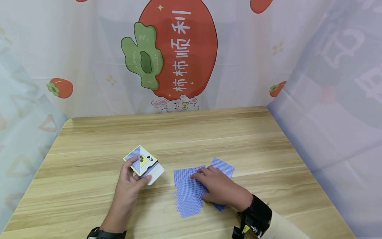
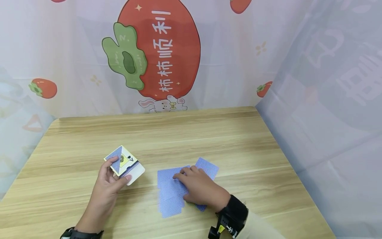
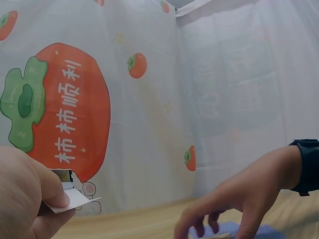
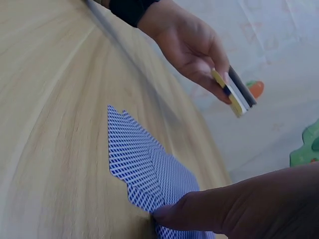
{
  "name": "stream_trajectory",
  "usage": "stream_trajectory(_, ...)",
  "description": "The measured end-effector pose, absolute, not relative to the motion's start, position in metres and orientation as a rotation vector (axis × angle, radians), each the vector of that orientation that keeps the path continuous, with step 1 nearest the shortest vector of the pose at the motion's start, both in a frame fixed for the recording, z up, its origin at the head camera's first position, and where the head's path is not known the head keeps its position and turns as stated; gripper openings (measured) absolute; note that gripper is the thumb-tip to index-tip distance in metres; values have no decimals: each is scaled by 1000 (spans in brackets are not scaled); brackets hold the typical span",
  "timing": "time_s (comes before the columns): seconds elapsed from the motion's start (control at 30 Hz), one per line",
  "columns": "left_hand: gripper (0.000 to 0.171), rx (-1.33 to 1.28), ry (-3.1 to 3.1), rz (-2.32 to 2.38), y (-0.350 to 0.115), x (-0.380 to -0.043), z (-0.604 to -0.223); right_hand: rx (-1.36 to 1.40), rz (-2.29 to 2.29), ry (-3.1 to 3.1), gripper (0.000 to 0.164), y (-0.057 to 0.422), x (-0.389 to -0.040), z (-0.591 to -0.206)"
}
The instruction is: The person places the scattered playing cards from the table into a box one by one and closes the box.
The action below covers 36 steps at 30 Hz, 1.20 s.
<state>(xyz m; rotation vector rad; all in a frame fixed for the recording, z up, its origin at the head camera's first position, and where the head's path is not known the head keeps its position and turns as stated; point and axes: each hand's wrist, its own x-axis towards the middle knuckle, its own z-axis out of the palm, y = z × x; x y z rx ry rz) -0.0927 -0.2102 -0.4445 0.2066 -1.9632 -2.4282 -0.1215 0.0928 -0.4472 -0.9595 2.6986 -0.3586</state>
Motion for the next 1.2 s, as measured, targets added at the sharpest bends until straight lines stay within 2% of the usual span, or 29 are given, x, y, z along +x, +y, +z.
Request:
stream_trajectory(0.3,84,212,-1973,-2424,-210,-93,-446,-989,-285,2679,67,56,-133,-445)
stream_trajectory(0.57,82,192,-1976,-2419,-210,-93,-446,-809,-179,2691,72,42,-150,-438)
stream_trajectory(0.87,84,212,-1997,-2410,-211,-92,-446,-662,-249,2671,76,54,-175,-438)
stream_trajectory(1.2,84,226,-2008,-2408,-211,-93,-445,-517,-387,2699,72,80,-180,-439)
